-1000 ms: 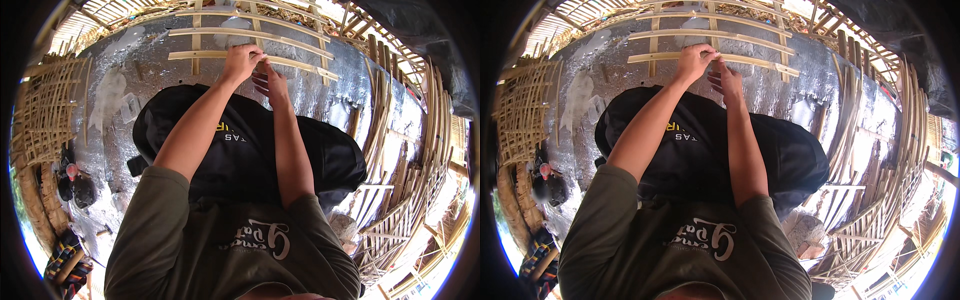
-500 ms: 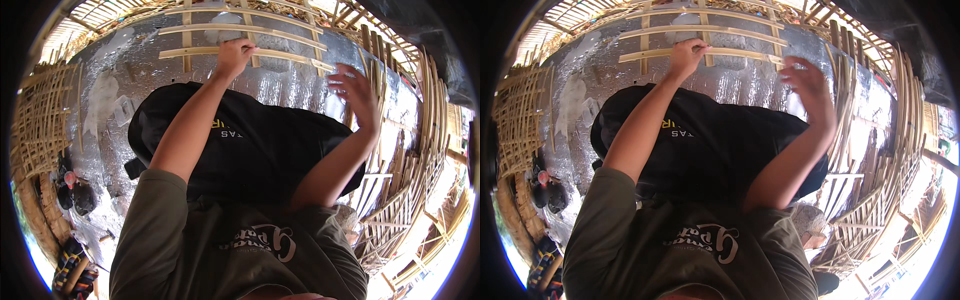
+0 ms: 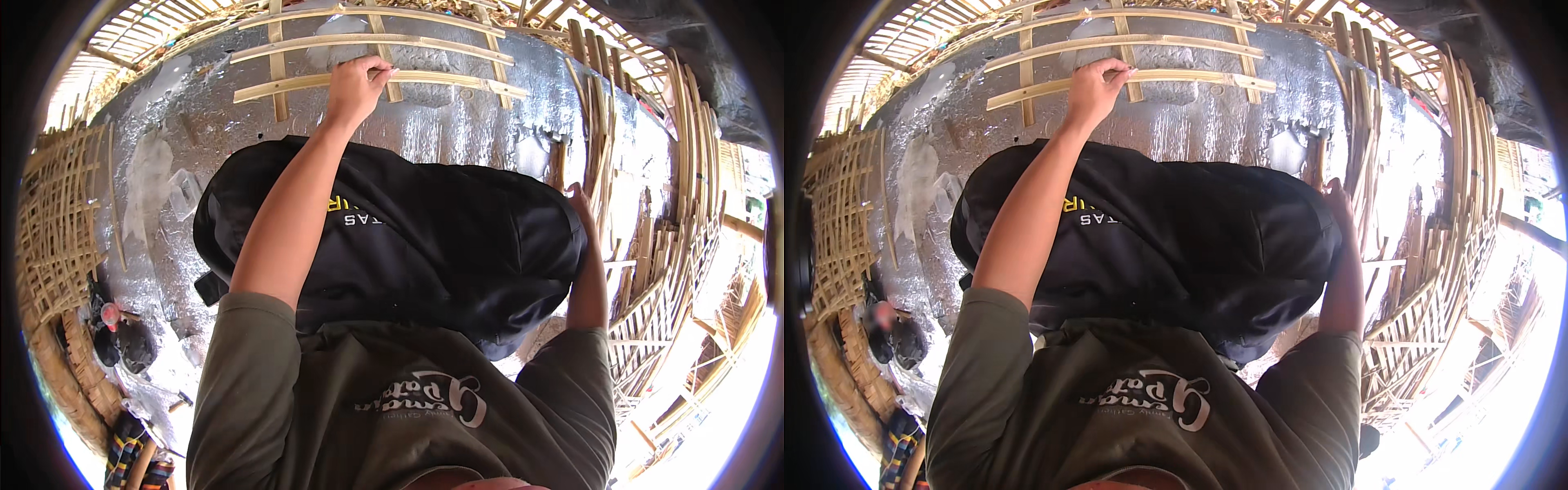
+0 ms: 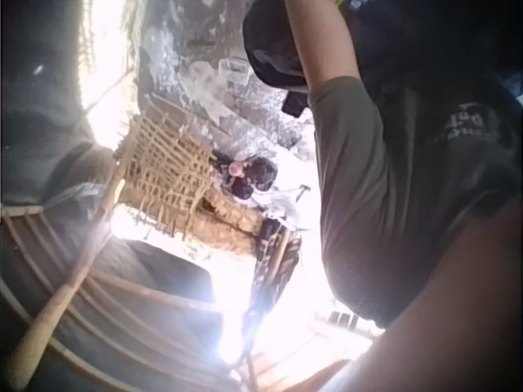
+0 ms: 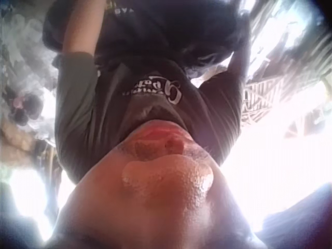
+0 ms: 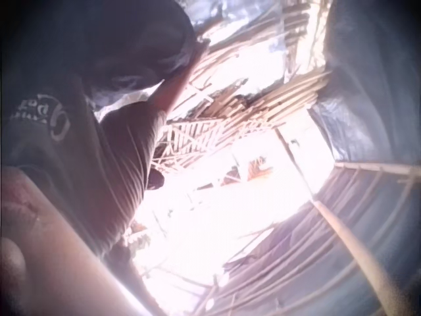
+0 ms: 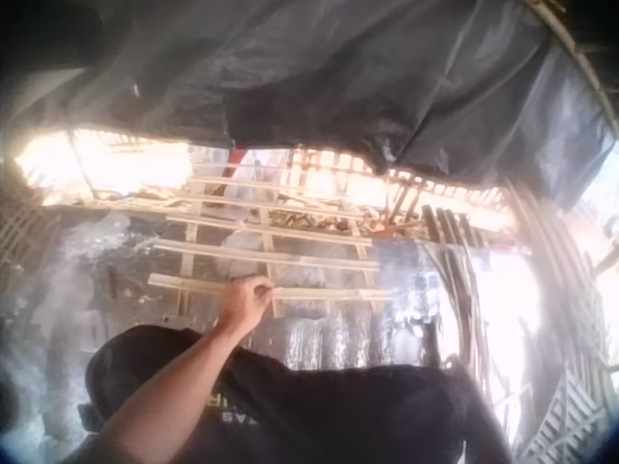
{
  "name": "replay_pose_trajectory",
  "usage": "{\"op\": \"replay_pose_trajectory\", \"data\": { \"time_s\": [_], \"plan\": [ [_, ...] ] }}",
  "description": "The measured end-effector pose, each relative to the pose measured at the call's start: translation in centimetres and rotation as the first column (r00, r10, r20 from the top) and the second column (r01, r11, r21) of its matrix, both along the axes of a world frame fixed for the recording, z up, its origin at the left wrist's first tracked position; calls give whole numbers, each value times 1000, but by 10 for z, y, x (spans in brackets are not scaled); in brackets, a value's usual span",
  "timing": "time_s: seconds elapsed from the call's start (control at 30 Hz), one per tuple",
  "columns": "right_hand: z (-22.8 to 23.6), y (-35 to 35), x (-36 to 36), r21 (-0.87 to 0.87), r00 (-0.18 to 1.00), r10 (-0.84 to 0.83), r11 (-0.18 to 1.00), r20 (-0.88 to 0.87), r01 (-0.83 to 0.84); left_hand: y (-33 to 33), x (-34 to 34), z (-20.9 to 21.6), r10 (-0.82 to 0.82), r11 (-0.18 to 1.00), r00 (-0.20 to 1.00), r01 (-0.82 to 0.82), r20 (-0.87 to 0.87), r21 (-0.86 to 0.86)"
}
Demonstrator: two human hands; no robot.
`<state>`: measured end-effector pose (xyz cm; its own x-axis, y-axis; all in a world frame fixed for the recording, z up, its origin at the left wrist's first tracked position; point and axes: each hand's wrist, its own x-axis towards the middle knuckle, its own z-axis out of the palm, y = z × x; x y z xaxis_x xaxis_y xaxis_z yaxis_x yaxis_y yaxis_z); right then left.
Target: The person assembles a wooden lattice structure by hand, positioning wooden slats and securing them using a hammer.
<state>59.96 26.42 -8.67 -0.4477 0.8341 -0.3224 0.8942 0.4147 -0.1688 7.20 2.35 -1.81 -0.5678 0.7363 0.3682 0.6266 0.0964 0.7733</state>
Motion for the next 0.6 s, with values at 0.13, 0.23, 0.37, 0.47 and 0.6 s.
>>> {"op": "replay_pose_trajectory", "data": {
  "time_s": [0.13,0.23,0.37,0.47,0.6],
  "plan": [
    [53,-57,-58,-59,974,-218,973,61,222,-1,-3,-4,5,1000,999,-6,-44,-15],
    [55,-67,-56,65,988,-140,989,65,136,2,1,1,5,999,1000,-5,-3,-45],
    [45,-61,-45,-43,972,-171,985,-161,166,1,2,5,14,999,1000,-14,-3,-41],
    [21,-46,-24,-144,906,-191,979,-377,146,4,3,5,12,999,1000,-12,9,-44],
    [45,-22,-64,-124,904,-399,915,-153,383,-2,-2,-1,16,998,1000,-17,-19,-60]
  ]
}}
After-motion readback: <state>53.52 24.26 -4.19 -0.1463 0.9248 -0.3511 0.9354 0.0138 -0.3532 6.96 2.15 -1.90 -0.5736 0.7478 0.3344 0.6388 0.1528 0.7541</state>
